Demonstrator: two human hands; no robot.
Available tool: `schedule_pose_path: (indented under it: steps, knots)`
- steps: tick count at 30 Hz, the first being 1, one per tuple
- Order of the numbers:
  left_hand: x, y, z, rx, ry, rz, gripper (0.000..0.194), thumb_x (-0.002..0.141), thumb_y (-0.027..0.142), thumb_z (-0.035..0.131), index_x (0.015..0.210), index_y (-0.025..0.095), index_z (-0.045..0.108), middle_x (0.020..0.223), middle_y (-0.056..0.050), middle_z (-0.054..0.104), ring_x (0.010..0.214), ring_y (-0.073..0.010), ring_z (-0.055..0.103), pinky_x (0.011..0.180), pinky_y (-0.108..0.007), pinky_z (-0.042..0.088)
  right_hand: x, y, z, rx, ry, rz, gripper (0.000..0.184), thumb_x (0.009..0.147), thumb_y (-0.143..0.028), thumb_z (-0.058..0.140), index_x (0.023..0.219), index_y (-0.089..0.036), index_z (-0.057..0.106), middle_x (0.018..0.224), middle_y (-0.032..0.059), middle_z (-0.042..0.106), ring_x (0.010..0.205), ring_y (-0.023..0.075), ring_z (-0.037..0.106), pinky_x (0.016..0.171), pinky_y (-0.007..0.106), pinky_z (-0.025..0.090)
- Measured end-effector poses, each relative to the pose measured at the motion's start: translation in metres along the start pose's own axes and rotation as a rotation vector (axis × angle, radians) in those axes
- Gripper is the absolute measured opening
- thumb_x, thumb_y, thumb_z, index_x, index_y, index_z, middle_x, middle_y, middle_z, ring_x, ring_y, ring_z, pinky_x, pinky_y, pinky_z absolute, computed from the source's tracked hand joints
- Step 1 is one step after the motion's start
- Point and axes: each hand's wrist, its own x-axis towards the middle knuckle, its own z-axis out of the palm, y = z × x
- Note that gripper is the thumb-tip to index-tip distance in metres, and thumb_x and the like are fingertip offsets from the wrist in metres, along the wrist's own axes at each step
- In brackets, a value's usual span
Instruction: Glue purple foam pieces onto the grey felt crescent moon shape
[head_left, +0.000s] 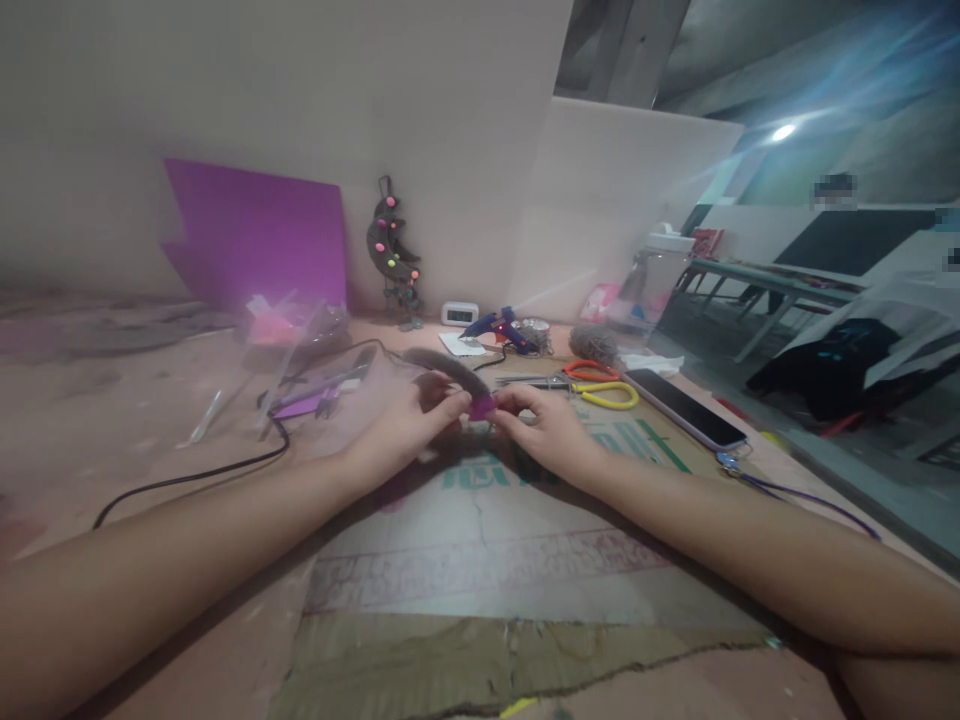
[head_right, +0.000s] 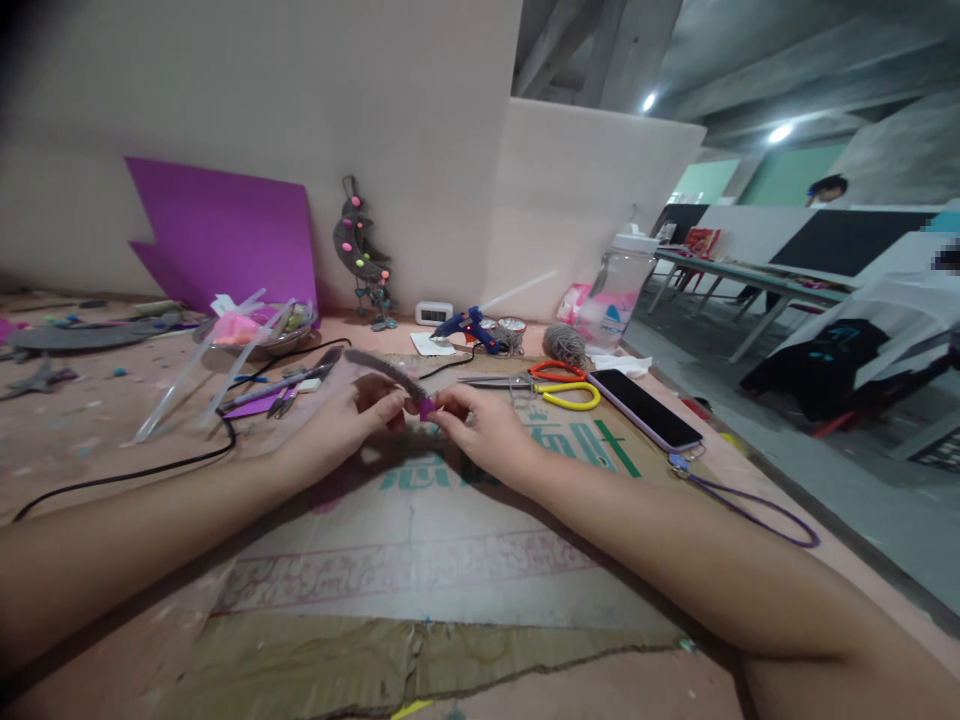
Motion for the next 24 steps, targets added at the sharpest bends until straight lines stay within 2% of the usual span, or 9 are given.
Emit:
schedule_pose_path:
  steps: [3,5,7,11,16,20,24]
  knots:
    - [-0.0005,-0.0009,-0.0009,-0.063,-0.028,0.061,0.047,0.083,0.054,0.055,0.112,0.017,0.056,0.08,-0.002,0.061,0.072,-0.0161,0.057,0.067,-0.027,0.047,-0.0007,0.001,0.001,-0.01,0.009,0.0,0.008,0.084,-0.025,0.059,0.087,-0.019,0.062,0.075,-0.0003,0.065,0.068,0.0126,0.058,0.064,0.023,0.045]
    - [-0.0014,-0.0017,-0.0004,-0.084,-0.041,0.05,0.056,0.083,0.056,0.054,0.124,0.018,0.052,0.086,-0.004,0.063,0.078,-0.0181,0.059,0.072,-0.03,0.048,-0.0012,0.0011,0.0013,-0.022,-0.012,-0.039,0.009,0.085,-0.022,0.057,0.092,-0.019,0.062,0.079,0.0005,0.065,0.07,0.0129,0.059,0.066,0.024,0.045]
    - [-0.002,-0.0023,0.0009,-0.106,-0.025,0.008,0.057,0.084,0.057,0.052,0.127,0.018,0.052,0.096,-0.006,0.065,0.087,-0.0208,0.061,0.08,-0.033,0.048,-0.0017,0.0012,0.0016,-0.047,-0.05,-0.112,0.011,0.085,-0.019,0.055,0.094,-0.019,0.062,0.081,0.0012,0.066,0.071,0.0131,0.059,0.067,0.024,0.046]
    - [0.0007,-0.0038,0.004,-0.139,0.054,-0.028,0.052,0.086,0.054,0.05,0.123,0.018,0.057,0.115,-0.007,0.064,0.105,-0.0239,0.058,0.093,-0.037,0.044,-0.0019,0.0027,0.0029,-0.08,-0.073,-0.213,0.014,0.086,-0.012,0.052,0.094,-0.018,0.062,0.085,0.0033,0.066,0.075,0.0142,0.059,0.071,0.026,0.047]
    - [0.0042,-0.005,0.0042,-0.081,0.104,-0.01,0.046,0.086,0.055,0.049,0.108,0.018,0.065,0.109,-0.005,0.069,0.101,-0.0242,0.06,0.091,-0.033,0.046,0.0003,0.0064,0.0032,-0.07,-0.026,-0.299,0.015,0.089,-0.011,0.047,0.091,-0.019,0.059,0.087,0.0052,0.062,0.083,0.0168,0.058,0.077,0.031,0.048]
    - [0.0031,-0.0024,0.0029,0.041,0.072,0.002,0.046,0.087,0.053,0.046,0.107,0.016,0.063,0.106,-0.006,0.068,0.096,-0.0225,0.06,0.084,-0.031,0.047,0.0013,0.0081,0.0015,-0.053,-0.016,-0.344,0.025,0.086,-0.002,0.041,0.093,-0.02,0.058,0.092,0.0061,0.058,0.092,0.0185,0.055,0.084,0.034,0.047]
    - [0.0034,-0.0023,0.0031,0.068,0.065,0.07,0.041,0.087,0.051,0.047,0.107,0.018,0.063,0.112,-0.005,0.065,0.105,-0.0215,0.056,0.091,-0.03,0.043,0.0008,0.0076,0.0009,-0.06,-0.012,-0.323,0.03,0.081,0.002,0.041,0.094,-0.02,0.057,0.094,0.0056,0.055,0.094,0.0185,0.054,0.087,0.034,0.046]
